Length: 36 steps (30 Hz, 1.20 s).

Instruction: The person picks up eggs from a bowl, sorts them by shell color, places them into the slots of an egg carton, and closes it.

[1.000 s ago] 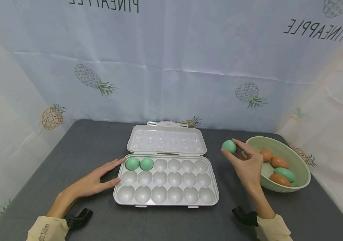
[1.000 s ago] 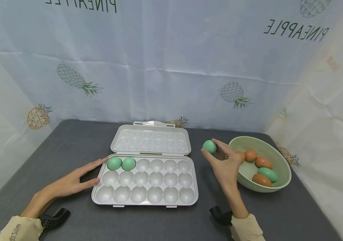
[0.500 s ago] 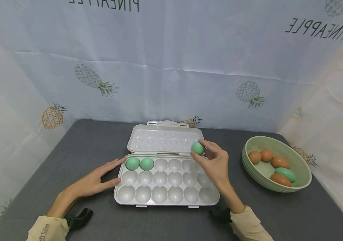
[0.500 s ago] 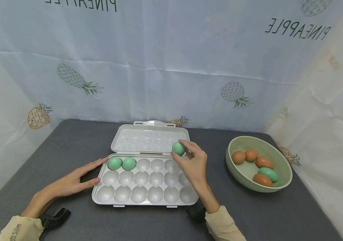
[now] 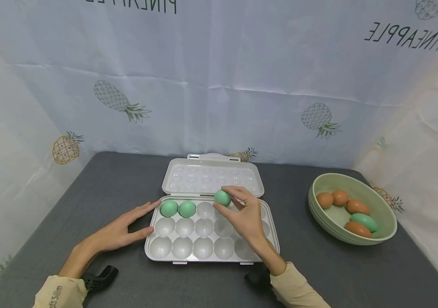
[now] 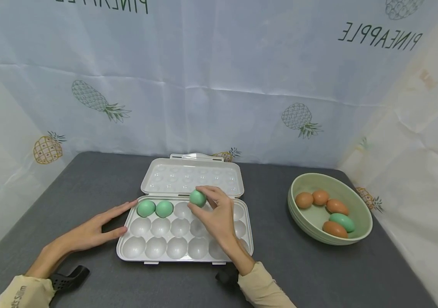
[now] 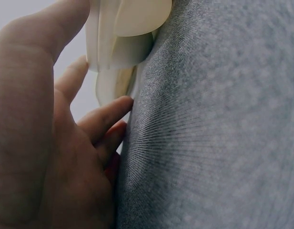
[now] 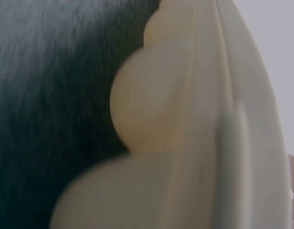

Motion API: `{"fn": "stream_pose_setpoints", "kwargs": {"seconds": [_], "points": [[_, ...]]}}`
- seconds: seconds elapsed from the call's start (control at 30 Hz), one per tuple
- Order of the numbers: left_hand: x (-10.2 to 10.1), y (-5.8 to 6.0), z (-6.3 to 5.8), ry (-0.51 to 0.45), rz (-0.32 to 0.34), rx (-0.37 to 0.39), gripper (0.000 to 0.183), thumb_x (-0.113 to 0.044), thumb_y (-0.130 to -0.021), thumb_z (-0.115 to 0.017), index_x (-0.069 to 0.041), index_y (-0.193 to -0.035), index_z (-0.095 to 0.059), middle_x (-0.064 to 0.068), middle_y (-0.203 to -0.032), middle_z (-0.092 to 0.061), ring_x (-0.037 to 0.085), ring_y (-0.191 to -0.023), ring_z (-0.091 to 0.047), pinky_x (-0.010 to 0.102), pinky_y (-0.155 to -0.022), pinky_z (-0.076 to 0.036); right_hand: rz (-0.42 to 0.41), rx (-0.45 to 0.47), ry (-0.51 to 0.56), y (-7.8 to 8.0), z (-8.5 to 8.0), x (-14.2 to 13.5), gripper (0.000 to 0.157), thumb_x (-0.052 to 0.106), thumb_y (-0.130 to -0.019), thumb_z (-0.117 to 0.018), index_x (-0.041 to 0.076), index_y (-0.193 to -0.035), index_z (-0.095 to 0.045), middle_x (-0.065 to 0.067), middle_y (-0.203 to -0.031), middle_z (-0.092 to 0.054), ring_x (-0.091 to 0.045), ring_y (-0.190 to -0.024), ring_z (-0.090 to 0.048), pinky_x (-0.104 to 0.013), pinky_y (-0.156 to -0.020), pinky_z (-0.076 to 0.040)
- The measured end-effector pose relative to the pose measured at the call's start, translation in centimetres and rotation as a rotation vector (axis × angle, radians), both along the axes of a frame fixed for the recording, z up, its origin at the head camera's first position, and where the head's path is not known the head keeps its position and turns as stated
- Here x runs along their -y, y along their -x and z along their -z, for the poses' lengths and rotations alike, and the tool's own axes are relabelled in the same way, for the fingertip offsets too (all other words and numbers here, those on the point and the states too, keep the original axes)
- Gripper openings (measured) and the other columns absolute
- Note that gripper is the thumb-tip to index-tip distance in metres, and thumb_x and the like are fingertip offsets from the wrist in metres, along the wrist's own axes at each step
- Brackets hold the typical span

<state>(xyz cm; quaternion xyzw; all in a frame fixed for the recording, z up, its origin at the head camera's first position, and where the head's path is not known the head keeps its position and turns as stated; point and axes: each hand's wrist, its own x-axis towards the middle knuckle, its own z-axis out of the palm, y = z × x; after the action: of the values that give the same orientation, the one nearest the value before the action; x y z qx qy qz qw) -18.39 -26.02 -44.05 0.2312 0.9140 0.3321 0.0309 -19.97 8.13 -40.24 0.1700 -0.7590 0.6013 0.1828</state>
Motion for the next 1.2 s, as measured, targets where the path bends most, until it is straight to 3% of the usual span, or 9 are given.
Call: {"fn": "stream_pose_setpoints", "kwargs": {"seconds": [0.5, 0.8, 1.2], "points": [[0.1, 0.1, 0.3, 0.0, 0.008, -0.006, 0.068, -0.038, -0.099, -0.065, -0.037, -0.16, -0.034, 0.024, -0.162, -0.039, 0.057, -0.147, -0.034, 0.078, -0.108, -0.033, -0.097, 0.02, 0.047, -0.2, 1.7, 3.6, 0.04, -0.007, -0.072, -0.088, -0.007, -0.11, -0.076, -0.023, -0.114, -0.073, -0.021, -0.112, -0.071, -0.025, -0.1, -0.055], [0.0, 0.1, 0.1, 0.005, 0.006, -0.004, 0.068, -0.039, -0.099, -0.065, -0.038, -0.16, -0.034, 0.025, -0.161, -0.039, 0.057, -0.147, -0.034, 0.078, -0.108, -0.033, -0.087, 0.074, 0.014, 0.2, 2.2, 4.0, 0.04, -0.01, -0.07, -0.087, -0.007, -0.109, -0.076, -0.022, -0.117, -0.074, -0.035, -0.116, -0.07, -0.027, -0.1, -0.056], [0.1, 0.1, 0.2, 0.012, 0.003, 0.006, 0.069, -0.039, -0.099, -0.065, -0.037, -0.16, -0.032, 0.026, -0.161, -0.038, 0.058, -0.147, -0.034, 0.079, -0.107, -0.034, -0.078, 0.089, -0.074, 0.5, 2.8, 3.7, 0.041, -0.009, -0.071, -0.086, -0.005, -0.111, -0.077, -0.02, -0.116, -0.075, -0.036, -0.116, -0.07, -0.029, -0.101, -0.056]]}}
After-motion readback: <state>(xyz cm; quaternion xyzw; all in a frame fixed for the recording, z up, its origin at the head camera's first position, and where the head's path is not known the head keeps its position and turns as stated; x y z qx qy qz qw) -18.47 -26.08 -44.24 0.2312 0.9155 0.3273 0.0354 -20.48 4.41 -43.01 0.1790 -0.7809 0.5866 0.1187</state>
